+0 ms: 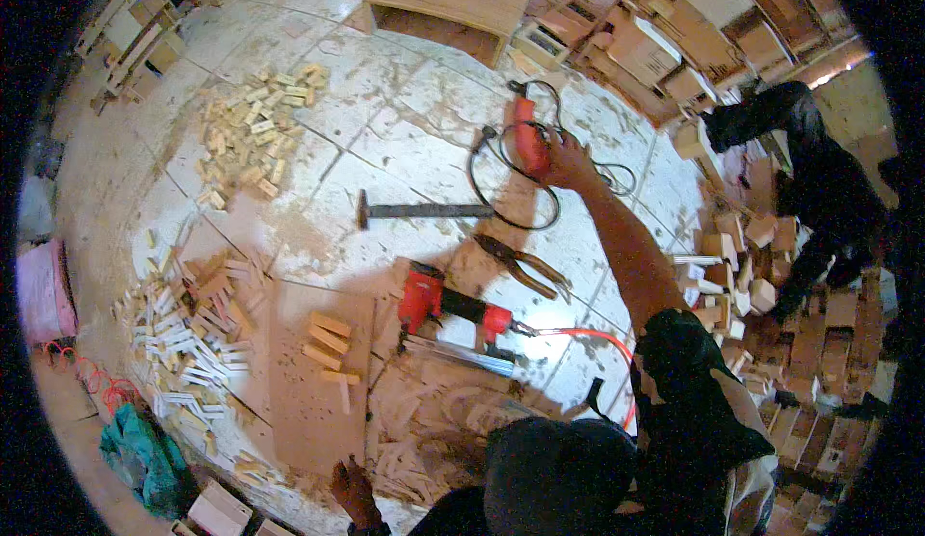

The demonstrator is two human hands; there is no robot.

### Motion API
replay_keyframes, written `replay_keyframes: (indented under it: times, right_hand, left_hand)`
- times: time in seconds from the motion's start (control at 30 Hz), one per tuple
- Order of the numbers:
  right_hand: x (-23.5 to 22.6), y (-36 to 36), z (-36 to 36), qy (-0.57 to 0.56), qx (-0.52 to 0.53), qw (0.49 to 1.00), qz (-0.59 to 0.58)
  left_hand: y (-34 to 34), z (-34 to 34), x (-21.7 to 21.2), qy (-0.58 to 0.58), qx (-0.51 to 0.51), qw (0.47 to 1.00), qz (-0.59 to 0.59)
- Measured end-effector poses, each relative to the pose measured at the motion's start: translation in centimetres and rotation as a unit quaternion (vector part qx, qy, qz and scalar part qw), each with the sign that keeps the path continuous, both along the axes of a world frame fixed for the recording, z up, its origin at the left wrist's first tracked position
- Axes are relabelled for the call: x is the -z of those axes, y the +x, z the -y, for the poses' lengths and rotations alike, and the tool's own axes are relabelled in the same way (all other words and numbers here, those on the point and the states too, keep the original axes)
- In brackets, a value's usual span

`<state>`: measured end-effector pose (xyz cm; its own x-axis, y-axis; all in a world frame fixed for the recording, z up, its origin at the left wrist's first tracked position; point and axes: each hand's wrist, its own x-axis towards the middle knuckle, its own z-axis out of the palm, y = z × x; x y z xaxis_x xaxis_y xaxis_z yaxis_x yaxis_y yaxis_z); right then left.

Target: The person uses a pneumatic nail gun to fasten small wooden blocks together on a workbench. They repeatedly pick up pieces, align them, and drive nails to form rectangular frames.

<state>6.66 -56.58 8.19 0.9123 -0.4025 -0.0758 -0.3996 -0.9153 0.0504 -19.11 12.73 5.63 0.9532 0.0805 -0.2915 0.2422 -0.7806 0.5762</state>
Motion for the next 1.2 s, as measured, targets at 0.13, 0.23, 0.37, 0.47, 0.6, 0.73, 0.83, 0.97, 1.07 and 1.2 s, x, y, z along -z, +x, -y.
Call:
replay_keyframes:
  times: [0.13, 0.23, 0.37, 0.47, 0.6, 0.73, 0.83, 0.97, 1.07, 1.2]
  right_hand:
    - [0.6, 0.6, 1.2, 0.066, -0.090, 0.993, 0.026]
    - [0.3, 2.3, -0.3, 0.119, -0.097, 0.988, 0.024]
    - [1.6, 10.7, -7.9, 0.127, -0.153, 0.978, 0.061]
    - [2.1, 18.5, -13.2, 0.136, -0.162, 0.976, 0.053]
    - [2.4, 25.6, -17.6, 0.084, -0.159, 0.982, 0.064]
    - [2.9, 26.8, -18.7, 0.047, -0.136, 0.989, 0.030]
    - [3.3, 26.9, -18.9, 0.042, -0.101, 0.994, 0.024]
    - [3.2, 26.5, -19.9, 0.011, -0.105, 0.985, 0.134]
    - [3.0, 23.8, -20.2, -0.018, -0.171, 0.940, 0.295]
    - [3.0, 13.9, -18.1, 0.187, -0.127, 0.958, 0.176]
  left_hand:
    - [-3.7, -4.5, 3.3, 0.404, 0.249, 0.880, -0.009]
    - [-4.5, -4.1, 3.1, 0.371, 0.220, 0.896, -0.105]
    - [-1.7, -2.9, 0.6, -0.309, -0.386, 0.836, -0.238]
    - [0.9, -3.3, -1.3, 0.284, 0.291, 0.901, 0.153]
    - [-0.2, -4.0, -3.4, -0.126, -0.325, 0.929, -0.120]
    - [-3.7, -4.3, -4.5, -0.224, -0.420, 0.869, -0.133]
    - [-5.5, -3.8, -5.0, -0.414, -0.549, 0.699, -0.196]
    - [-6.0, -1.8, -5.6, -0.205, -0.411, 0.885, -0.071]
    - [-4.6, -0.9, -5.5, -0.188, -0.369, 0.909, -0.040]
    - [-1.5, 0.0, -4.5, -0.239, -0.371, 0.897, -0.032]
